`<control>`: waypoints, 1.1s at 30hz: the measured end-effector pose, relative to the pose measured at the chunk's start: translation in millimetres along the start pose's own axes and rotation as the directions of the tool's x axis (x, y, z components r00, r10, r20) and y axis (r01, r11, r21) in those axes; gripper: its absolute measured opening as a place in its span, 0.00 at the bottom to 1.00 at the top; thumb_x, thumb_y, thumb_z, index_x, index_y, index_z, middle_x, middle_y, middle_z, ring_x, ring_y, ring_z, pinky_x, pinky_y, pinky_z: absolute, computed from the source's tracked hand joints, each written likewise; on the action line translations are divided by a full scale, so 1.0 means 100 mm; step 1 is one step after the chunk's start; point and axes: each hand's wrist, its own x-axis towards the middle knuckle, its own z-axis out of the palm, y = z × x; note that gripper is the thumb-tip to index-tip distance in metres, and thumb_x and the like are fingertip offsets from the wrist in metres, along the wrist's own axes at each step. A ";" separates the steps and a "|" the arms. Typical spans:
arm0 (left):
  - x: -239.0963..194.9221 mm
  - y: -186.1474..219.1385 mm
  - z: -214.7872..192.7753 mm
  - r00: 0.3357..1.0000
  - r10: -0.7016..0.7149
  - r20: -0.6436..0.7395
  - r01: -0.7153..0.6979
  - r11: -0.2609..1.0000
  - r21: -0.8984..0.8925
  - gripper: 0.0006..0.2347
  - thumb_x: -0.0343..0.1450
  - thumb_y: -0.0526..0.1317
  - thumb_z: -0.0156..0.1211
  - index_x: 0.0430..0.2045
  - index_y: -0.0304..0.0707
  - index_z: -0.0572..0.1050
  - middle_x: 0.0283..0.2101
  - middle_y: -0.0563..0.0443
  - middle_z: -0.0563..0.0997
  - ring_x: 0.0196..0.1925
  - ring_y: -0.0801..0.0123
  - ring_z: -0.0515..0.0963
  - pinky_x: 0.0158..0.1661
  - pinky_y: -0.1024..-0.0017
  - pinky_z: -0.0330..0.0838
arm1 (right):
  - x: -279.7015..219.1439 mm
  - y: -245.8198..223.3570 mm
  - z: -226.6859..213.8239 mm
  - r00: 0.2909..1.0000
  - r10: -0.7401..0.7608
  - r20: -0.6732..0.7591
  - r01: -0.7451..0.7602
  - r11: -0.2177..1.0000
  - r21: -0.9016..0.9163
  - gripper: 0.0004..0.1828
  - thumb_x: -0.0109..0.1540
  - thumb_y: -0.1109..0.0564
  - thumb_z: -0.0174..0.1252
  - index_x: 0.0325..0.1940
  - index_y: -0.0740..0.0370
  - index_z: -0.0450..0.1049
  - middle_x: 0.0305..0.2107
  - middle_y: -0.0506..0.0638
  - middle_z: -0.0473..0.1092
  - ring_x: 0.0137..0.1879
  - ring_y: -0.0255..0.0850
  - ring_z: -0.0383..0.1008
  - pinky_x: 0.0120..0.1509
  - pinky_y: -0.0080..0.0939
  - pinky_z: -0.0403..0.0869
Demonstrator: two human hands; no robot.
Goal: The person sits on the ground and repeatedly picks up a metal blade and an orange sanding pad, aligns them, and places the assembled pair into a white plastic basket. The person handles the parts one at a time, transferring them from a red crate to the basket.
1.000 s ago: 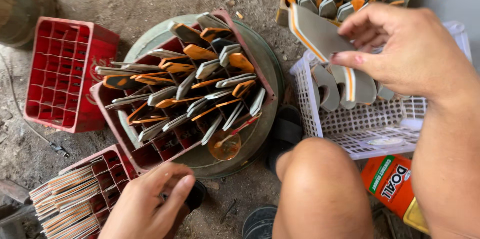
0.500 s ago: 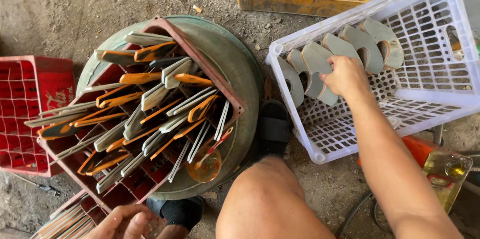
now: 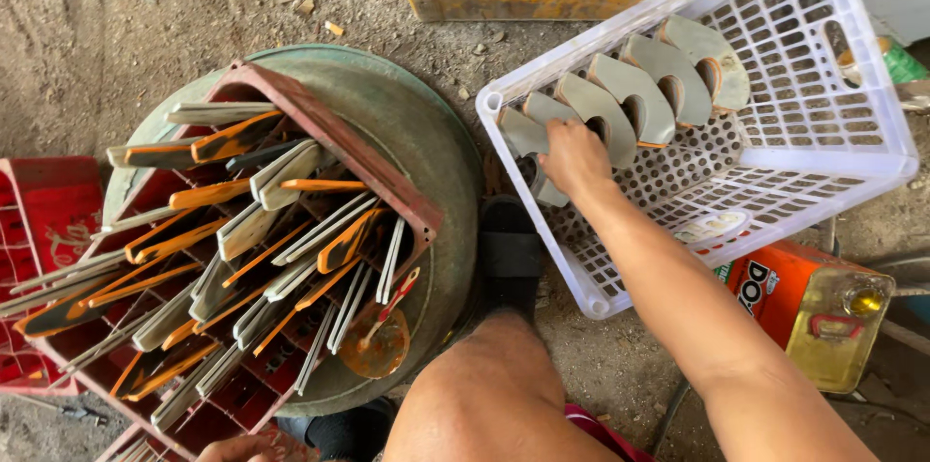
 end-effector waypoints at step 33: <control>0.00 0.06 0.01 0.998 -0.068 0.017 0.068 0.998 -0.011 0.20 0.66 0.51 0.68 0.40 0.30 0.82 0.36 0.38 0.87 0.44 0.55 0.89 0.51 0.59 0.83 | -0.14 -0.14 0.03 0.999 0.026 0.043 -0.018 0.985 -0.173 0.22 0.56 0.48 0.71 0.46 0.65 0.76 0.30 0.62 0.77 0.45 0.56 0.80 0.46 0.55 0.79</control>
